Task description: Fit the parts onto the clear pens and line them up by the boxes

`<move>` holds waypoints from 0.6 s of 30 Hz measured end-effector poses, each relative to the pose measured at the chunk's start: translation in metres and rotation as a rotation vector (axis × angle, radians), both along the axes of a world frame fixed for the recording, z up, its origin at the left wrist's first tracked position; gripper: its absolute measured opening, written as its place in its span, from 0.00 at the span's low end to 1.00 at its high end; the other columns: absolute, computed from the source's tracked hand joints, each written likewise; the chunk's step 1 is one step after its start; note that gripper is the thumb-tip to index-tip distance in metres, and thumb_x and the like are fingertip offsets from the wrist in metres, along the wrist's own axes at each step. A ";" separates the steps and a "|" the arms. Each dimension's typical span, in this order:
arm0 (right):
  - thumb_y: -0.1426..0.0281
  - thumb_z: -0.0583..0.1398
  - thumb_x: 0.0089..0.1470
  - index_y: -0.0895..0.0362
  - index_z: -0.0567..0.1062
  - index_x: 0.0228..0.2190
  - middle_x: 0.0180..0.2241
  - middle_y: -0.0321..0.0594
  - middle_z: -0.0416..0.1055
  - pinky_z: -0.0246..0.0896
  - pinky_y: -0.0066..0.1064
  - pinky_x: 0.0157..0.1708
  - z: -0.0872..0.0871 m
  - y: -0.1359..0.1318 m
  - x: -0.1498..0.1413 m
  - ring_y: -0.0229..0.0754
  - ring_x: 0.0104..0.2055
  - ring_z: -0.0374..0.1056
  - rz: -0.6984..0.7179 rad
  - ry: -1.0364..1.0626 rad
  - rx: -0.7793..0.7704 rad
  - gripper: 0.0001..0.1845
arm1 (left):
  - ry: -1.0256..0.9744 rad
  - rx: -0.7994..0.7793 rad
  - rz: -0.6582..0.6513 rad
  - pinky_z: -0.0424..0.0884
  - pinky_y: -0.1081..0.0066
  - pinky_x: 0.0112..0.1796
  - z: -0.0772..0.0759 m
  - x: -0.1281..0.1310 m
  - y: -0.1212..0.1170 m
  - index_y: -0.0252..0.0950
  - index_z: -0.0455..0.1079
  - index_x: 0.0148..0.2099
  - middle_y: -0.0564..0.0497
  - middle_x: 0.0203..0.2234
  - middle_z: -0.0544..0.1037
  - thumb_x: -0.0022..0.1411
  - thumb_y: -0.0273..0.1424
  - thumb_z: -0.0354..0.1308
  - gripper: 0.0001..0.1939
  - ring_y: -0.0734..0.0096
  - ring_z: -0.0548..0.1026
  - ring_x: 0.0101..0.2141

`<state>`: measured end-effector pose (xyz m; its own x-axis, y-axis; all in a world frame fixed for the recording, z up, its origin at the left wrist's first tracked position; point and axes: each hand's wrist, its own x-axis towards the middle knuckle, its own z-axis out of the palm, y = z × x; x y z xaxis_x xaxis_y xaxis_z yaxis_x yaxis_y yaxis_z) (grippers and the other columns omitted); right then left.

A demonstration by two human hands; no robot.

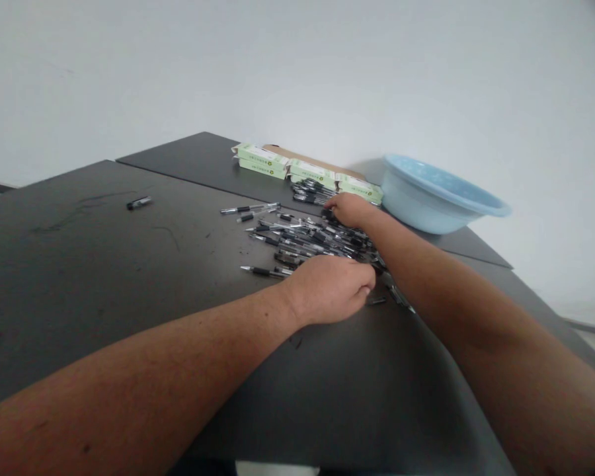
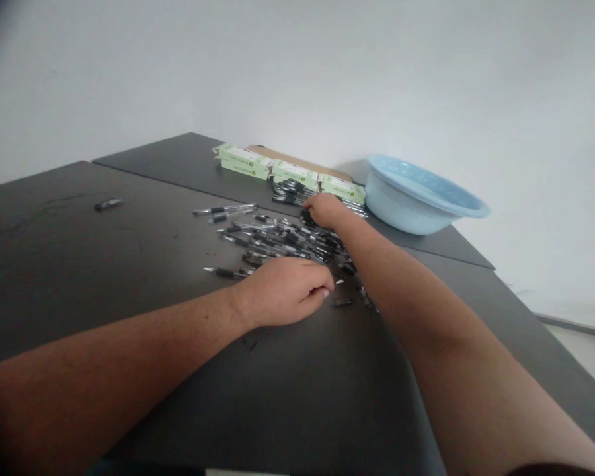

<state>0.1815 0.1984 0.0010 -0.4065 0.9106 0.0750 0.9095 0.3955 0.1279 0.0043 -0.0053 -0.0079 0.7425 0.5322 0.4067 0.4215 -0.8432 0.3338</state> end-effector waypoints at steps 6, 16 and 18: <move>0.73 0.59 0.60 0.48 0.85 0.52 0.54 0.38 0.82 0.65 0.38 0.60 0.002 -0.005 0.006 0.50 0.57 0.75 0.057 -0.037 -0.026 0.23 | -0.007 -0.014 -0.015 0.75 0.62 0.42 0.000 0.000 0.000 0.38 0.76 0.43 0.47 0.38 0.83 0.71 0.31 0.51 0.11 0.58 0.82 0.41; 0.71 0.59 0.60 0.46 0.86 0.50 0.52 0.36 0.83 0.68 0.38 0.56 0.004 -0.034 0.027 0.50 0.54 0.77 0.079 -0.012 -0.052 0.21 | -0.002 -0.001 -0.010 0.75 0.62 0.41 0.000 0.000 0.000 0.38 0.77 0.43 0.48 0.38 0.83 0.70 0.30 0.52 0.11 0.58 0.81 0.40; 0.71 0.58 0.61 0.47 0.86 0.50 0.52 0.38 0.83 0.68 0.38 0.57 0.004 -0.042 0.029 0.50 0.55 0.77 0.078 -0.004 -0.060 0.21 | 0.011 0.001 -0.005 0.75 0.62 0.41 0.001 0.000 0.000 0.38 0.77 0.43 0.48 0.38 0.83 0.70 0.30 0.52 0.11 0.58 0.82 0.40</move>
<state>0.2102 0.1562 0.0050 -0.4763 0.8791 0.0194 0.8753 0.4719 0.1056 0.0042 -0.0054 -0.0073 0.7496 0.5283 0.3988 0.4210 -0.8454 0.3287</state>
